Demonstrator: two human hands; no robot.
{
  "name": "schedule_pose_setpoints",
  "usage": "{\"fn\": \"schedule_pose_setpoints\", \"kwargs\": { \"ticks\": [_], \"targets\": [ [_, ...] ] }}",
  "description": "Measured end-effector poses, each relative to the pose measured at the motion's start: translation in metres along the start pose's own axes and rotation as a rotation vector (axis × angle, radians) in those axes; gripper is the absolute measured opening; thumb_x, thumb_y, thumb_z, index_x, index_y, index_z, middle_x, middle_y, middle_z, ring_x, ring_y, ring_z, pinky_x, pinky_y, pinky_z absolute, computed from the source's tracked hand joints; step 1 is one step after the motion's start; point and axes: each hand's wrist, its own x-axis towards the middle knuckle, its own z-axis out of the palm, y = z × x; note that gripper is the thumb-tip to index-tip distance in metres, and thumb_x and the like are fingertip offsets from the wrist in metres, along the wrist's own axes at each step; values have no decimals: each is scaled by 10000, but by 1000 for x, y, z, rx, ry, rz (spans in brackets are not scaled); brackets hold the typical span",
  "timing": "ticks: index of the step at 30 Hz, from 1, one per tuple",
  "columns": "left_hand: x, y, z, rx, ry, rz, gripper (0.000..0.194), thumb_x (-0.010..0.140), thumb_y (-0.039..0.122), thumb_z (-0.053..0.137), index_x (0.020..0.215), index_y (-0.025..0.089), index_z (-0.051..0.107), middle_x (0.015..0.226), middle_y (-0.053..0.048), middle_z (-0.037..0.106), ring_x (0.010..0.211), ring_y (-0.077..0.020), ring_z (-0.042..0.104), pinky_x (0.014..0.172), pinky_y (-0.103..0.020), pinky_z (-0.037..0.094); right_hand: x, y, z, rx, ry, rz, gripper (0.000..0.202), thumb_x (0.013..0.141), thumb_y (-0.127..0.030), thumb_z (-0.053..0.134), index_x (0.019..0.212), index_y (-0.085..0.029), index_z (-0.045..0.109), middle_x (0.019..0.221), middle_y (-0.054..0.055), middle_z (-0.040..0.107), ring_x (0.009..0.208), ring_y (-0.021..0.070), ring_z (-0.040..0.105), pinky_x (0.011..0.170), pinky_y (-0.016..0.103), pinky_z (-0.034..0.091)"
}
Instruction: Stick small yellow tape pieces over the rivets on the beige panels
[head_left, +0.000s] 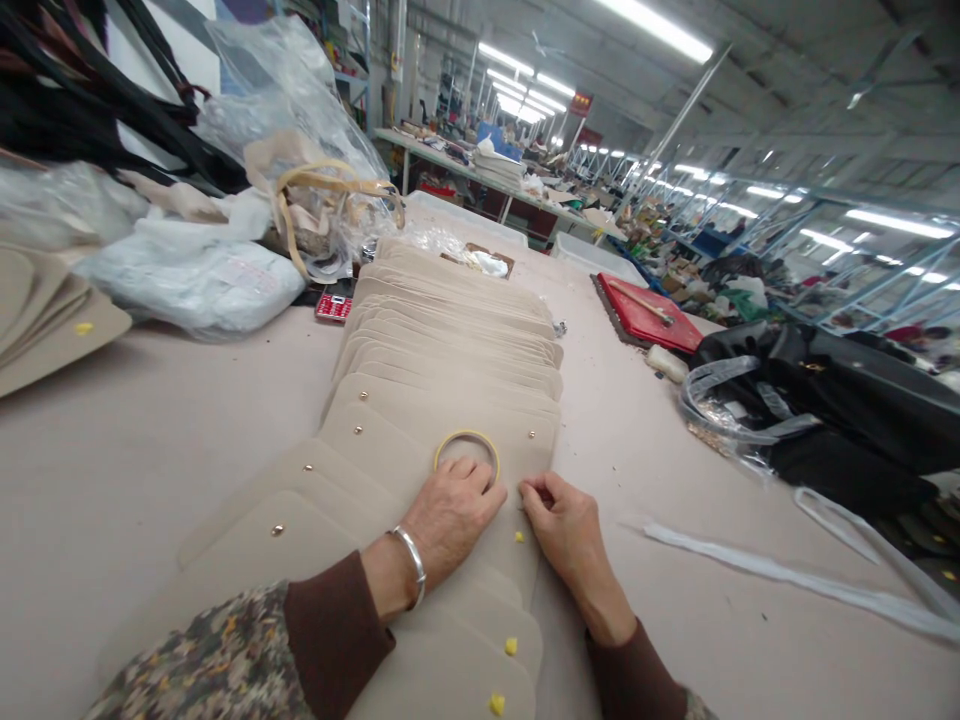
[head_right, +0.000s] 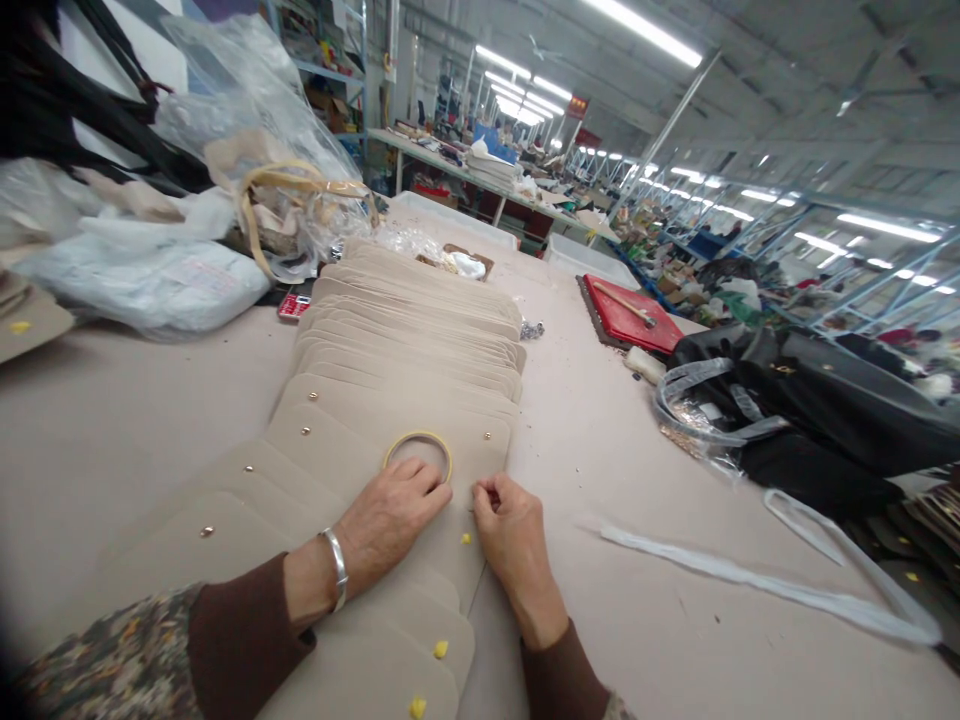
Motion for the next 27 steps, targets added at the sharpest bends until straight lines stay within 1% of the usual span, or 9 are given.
{"fn": "schedule_pose_setpoints", "kwargs": {
  "ticks": [3,5,8,10,12,17,22,24,27],
  "targets": [
    [0,-1,0,-13,6,-7,107,915,134,493,872,183,578,863,-66,574,810,-235,496,709,-375,431,3,-1,2,-39,-8,11,197,824,-298,527,742,-190,669,667,43,711,593,175,644,596,280,457],
    [0,-3,0,-20,11,-13,126,911,114,479,869,180,578,858,-70,570,808,-235,492,704,-373,424,3,0,1,-27,19,49,151,797,-307,571,834,-186,653,612,21,686,561,179,630,579,286,464],
    [1,-6,-2,-31,2,-18,127,893,93,484,878,175,580,857,-74,571,816,-236,496,716,-379,419,-1,4,-2,154,14,206,266,786,-378,609,958,-176,590,516,-32,625,439,161,571,473,267,457],
    [3,-7,-5,-36,-10,-22,123,871,81,497,881,172,580,856,-76,574,816,-238,499,729,-389,419,-5,7,-5,315,-32,286,283,810,-435,584,921,-175,591,530,-24,629,423,152,565,428,253,457],
    [3,-8,-9,-43,-22,-30,125,863,78,497,875,173,577,855,-75,574,815,-240,501,741,-395,420,-10,8,-7,338,-55,243,277,827,-441,566,856,-175,634,594,14,666,498,164,613,470,259,490],
    [1,-7,-13,-89,-28,-18,133,898,97,452,875,175,557,870,-62,566,815,-226,506,726,-358,429,-10,5,-1,-14,41,-42,224,855,-324,548,804,-186,718,782,67,741,708,198,682,701,304,506],
    [-2,-8,-13,-138,26,7,150,950,149,404,892,175,540,868,-42,557,779,-196,514,651,-306,415,-3,-1,5,-108,65,-60,221,855,-295,546,757,-185,711,722,54,728,646,178,661,643,269,474],
    [-3,-9,-14,-127,60,10,169,963,171,389,890,175,541,850,-40,558,762,-191,517,635,-300,408,-4,-4,0,-116,17,-77,208,843,-289,556,733,-190,703,689,34,711,624,165,638,619,255,454],
    [-5,-11,-18,-112,117,13,185,966,184,390,874,180,551,816,-36,562,743,-192,526,614,-297,408,-9,-9,-10,-76,-163,-51,197,804,-261,581,643,-200,676,575,-16,651,535,134,573,531,227,397]
  ]
}}
